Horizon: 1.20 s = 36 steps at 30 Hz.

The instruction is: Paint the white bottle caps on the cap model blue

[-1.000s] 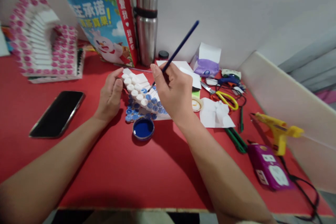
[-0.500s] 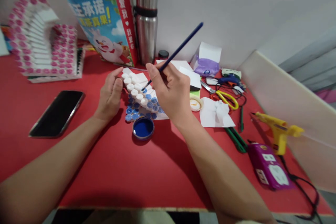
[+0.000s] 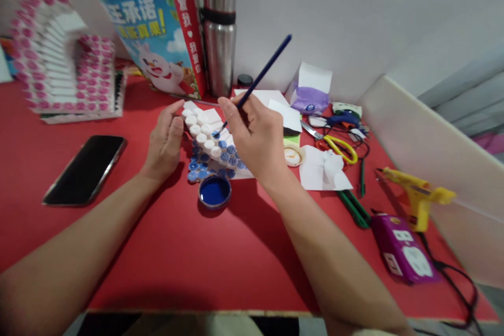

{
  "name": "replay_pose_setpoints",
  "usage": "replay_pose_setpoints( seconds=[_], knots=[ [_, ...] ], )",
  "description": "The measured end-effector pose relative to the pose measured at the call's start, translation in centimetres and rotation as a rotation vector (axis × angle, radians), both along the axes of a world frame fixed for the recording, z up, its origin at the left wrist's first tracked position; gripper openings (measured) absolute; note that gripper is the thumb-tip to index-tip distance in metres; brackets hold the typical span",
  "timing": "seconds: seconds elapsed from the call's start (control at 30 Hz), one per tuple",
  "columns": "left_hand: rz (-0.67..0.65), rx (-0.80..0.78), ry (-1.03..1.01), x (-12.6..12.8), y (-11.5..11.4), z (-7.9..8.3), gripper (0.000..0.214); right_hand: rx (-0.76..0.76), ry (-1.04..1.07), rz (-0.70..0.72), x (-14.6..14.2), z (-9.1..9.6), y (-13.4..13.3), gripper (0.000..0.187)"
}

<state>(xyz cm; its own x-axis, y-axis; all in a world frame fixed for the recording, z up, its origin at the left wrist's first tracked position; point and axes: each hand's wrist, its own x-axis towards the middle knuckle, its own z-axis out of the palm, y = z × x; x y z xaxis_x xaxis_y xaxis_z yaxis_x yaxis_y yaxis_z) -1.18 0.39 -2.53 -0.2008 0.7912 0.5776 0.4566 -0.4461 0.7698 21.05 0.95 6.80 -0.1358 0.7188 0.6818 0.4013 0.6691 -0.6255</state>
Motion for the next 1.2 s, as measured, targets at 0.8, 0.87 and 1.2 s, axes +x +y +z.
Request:
replay_pose_setpoints(
  seconds=[0.8,0.87,1.2],
  knots=[
    [-0.005,0.014,0.016,-0.33,0.18,-0.54,0.076,0.010,-0.047,-0.023,0.50,0.25,0.14,0.038],
    [-0.010,0.007,0.017,-0.32,0.16,-0.50,0.077,0.038,-0.038,-0.034,0.65,0.27,0.23,0.036],
    [0.011,0.039,0.012,-0.15,0.23,-0.44,0.077,0.039,-0.027,0.021,-0.14,-0.11,-0.22,0.037]
  ],
)
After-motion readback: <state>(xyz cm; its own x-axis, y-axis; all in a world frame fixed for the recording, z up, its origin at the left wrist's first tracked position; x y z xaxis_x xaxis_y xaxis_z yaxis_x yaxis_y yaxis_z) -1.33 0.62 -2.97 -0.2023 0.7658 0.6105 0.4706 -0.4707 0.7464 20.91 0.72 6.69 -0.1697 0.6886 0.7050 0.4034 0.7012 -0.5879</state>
